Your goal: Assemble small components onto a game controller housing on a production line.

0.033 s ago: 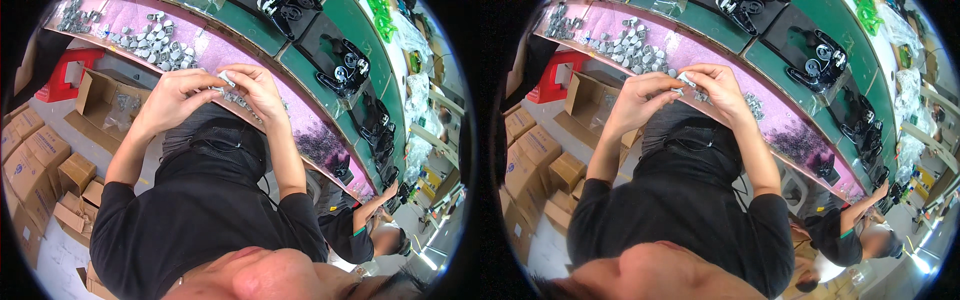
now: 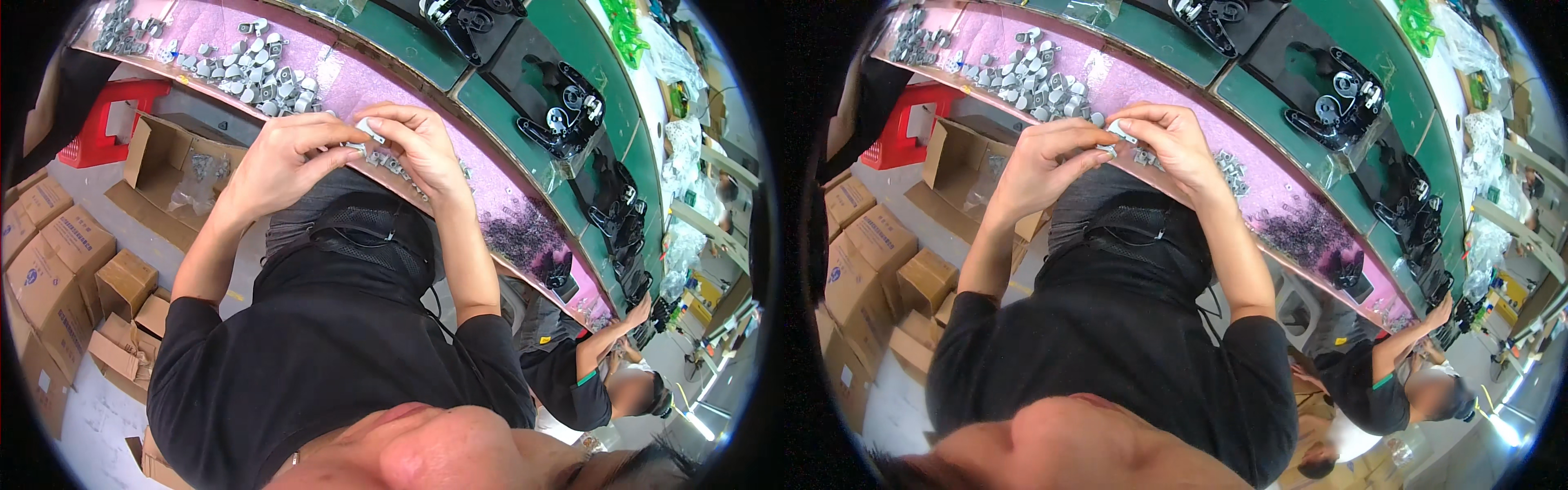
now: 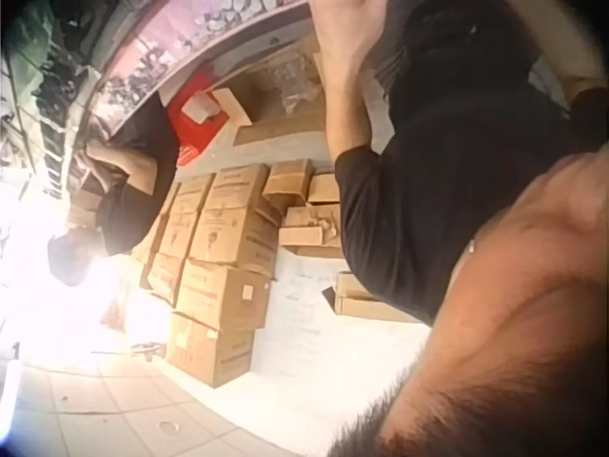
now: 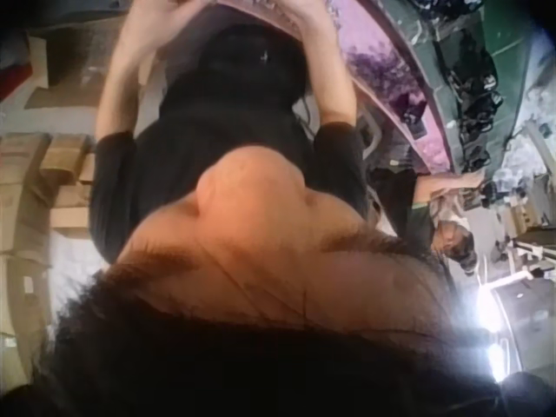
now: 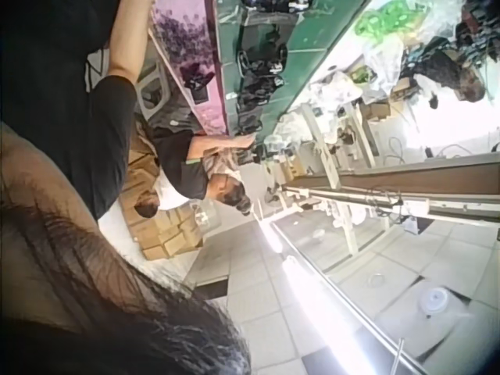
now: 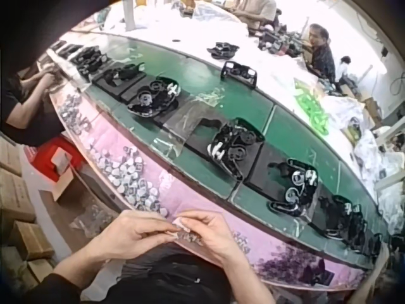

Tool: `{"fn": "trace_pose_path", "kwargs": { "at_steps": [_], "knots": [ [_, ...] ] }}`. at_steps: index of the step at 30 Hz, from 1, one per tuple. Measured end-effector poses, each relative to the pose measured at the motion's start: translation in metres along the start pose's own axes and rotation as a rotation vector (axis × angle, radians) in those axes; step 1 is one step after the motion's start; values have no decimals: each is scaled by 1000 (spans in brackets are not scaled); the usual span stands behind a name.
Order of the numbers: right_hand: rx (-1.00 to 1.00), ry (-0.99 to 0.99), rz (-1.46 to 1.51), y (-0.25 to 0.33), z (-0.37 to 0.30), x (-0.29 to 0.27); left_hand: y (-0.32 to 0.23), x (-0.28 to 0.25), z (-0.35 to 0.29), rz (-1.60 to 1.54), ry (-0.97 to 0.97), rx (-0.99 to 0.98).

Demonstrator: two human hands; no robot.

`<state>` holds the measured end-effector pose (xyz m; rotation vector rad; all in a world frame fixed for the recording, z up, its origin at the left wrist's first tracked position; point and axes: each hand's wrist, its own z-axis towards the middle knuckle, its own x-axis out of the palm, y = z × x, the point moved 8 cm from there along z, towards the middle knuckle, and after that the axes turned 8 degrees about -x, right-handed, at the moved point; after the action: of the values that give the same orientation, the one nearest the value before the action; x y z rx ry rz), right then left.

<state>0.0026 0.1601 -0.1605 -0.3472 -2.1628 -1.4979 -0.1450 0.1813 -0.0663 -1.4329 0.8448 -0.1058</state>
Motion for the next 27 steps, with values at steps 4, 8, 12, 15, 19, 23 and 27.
{"fn": "trace_pose_path", "kwargs": {
  "at_steps": [4,8,12,15,19,23,27],
  "knots": [
    [8,-9,96,-1,0,-5,-11,4,-1,129,-83,126],
    [26,-22,278,3,-2,-3,0,1,-1,60,-139,24],
    [-14,5,302,5,-6,-4,-1,-4,-1,90,-222,122],
    [-82,-61,237,-4,-6,-11,-8,-3,1,104,-240,164],
    [-211,-83,285,-7,-6,-8,-7,-3,2,64,-264,120],
    [-250,-118,340,-9,-7,-7,-1,-4,2,18,-270,65],
    [-228,-77,345,-8,-8,-4,-8,-8,3,69,-296,157]
  ]
}}
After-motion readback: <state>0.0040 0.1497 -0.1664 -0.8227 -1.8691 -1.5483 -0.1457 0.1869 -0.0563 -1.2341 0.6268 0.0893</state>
